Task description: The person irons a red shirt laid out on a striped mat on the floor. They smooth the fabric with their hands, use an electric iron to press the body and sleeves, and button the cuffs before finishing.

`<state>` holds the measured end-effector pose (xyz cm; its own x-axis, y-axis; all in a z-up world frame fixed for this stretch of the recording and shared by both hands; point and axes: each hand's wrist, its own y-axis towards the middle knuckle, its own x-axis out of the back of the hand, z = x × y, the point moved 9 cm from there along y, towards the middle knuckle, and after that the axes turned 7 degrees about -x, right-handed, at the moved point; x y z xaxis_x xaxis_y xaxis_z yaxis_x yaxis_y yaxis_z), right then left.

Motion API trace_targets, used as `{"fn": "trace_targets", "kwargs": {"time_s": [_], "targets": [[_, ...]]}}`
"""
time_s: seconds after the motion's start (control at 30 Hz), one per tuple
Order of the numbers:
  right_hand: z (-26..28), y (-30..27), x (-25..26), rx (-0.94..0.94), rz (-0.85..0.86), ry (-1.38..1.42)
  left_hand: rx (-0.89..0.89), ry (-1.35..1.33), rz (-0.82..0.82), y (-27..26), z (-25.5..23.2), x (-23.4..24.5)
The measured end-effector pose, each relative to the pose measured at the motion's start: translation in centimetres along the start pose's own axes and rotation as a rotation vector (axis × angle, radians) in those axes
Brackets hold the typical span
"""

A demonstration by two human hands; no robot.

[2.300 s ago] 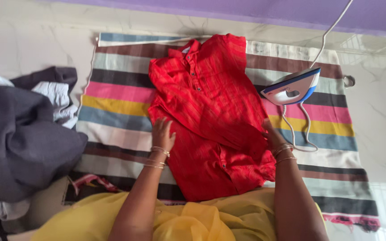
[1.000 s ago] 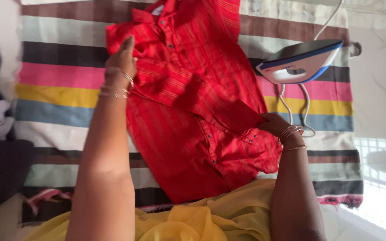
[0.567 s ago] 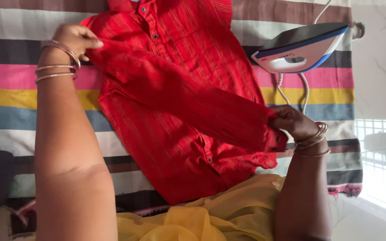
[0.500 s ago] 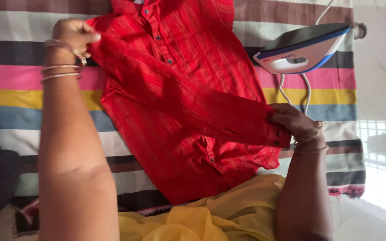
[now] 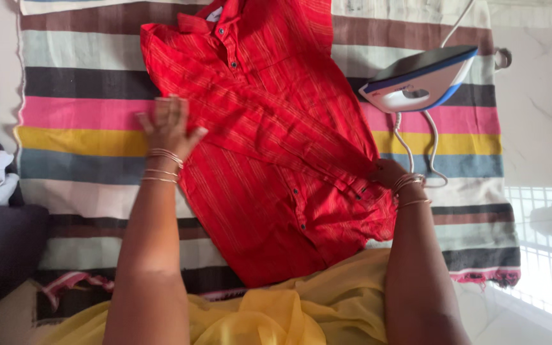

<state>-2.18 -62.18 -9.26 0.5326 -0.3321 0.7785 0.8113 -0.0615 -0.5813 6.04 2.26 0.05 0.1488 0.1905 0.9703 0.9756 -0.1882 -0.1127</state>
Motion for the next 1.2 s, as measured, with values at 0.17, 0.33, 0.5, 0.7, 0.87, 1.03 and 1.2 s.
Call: {"fn": "trace_targets", "kwargs": {"time_s": [0.17,0.33,0.5,0.7,0.87,1.03,1.2], "targets": [[0.6,-0.9,3.0,-0.102,-0.12,-0.089,0.536,0.178,0.099,-1.3,9.5,4.7],[1.1,-2.2,2.9,-0.194,-0.239,0.135,0.138,-0.431,-0.425,-2.0,-3.8,6.5],[3.1,-1.9,2.3,-0.018,-0.132,-0.042,-0.48,0.031,-0.523,-7.3,-18.5,3.5],[-0.4,-3.8,1.5,-0.087,0.14,0.275,-0.277,-0.002,-0.271,-3.6,-14.0,-1.8],[3.7,-2.2,0.6,0.214,0.104,-0.524,-0.453,0.066,-0.266,-4.1,-14.5,-0.3],[-3.0,-2.1,8.1,-0.351,-0.333,0.069,-0.291,0.031,-0.275,-6.8,-11.6,0.7],[-2.0,-3.8,14.3,0.186,-0.89,1.239,-0.093,0.09,-0.263,-5.6,-11.5,0.3]]}}
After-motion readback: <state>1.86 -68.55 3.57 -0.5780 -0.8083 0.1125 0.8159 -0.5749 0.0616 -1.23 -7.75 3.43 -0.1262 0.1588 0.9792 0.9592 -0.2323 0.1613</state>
